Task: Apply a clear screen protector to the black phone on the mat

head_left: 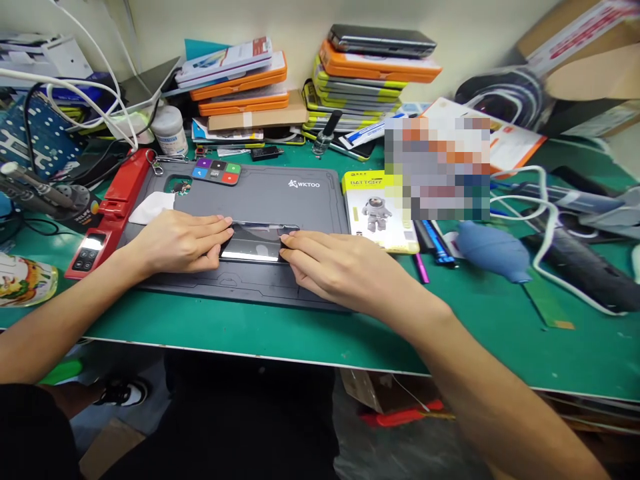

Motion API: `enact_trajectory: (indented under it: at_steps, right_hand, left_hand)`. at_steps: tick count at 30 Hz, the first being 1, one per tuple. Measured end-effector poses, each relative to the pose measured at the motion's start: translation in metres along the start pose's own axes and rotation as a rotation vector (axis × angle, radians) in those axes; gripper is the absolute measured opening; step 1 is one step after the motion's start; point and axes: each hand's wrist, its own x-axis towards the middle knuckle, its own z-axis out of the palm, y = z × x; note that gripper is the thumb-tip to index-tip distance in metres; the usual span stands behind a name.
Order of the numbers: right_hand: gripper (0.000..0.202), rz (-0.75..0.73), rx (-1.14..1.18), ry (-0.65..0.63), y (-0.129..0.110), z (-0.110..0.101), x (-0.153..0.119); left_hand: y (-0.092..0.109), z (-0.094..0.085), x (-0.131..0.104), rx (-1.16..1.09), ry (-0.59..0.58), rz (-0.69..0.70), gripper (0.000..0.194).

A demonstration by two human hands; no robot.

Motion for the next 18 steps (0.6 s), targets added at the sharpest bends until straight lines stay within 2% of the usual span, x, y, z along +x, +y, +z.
enact_trajectory:
  at_steps: [5,11,14,18]
  right_hand:
    - [0.027,-0.004,-0.011,-0.015,-0.0007,-0.0010,0.0001]
    - [0.026,-0.020,-0.025,0.024,0.0002,-0.0001,0.0000]
    - [0.026,-0.032,-0.017,0.033,0.0005,-0.0007,-0.0005]
    - [0.028,-0.040,-0.049,0.024,-0.0007,-0.0024,-0.0005]
  left_hand:
    - [0.0016,-0.0001,0.0017,-0.001,0.001,-0.020,0.038]
    - [0.0003,0.0010,0.0006,-0.027,0.040,-0.025,0.037]
    - [0.0000,0.0022,0.0004,0.030,0.087,0.034,0.036]
    - [0.0014,0.0019,0.0028,0.228,0.187,0.185,0.029]
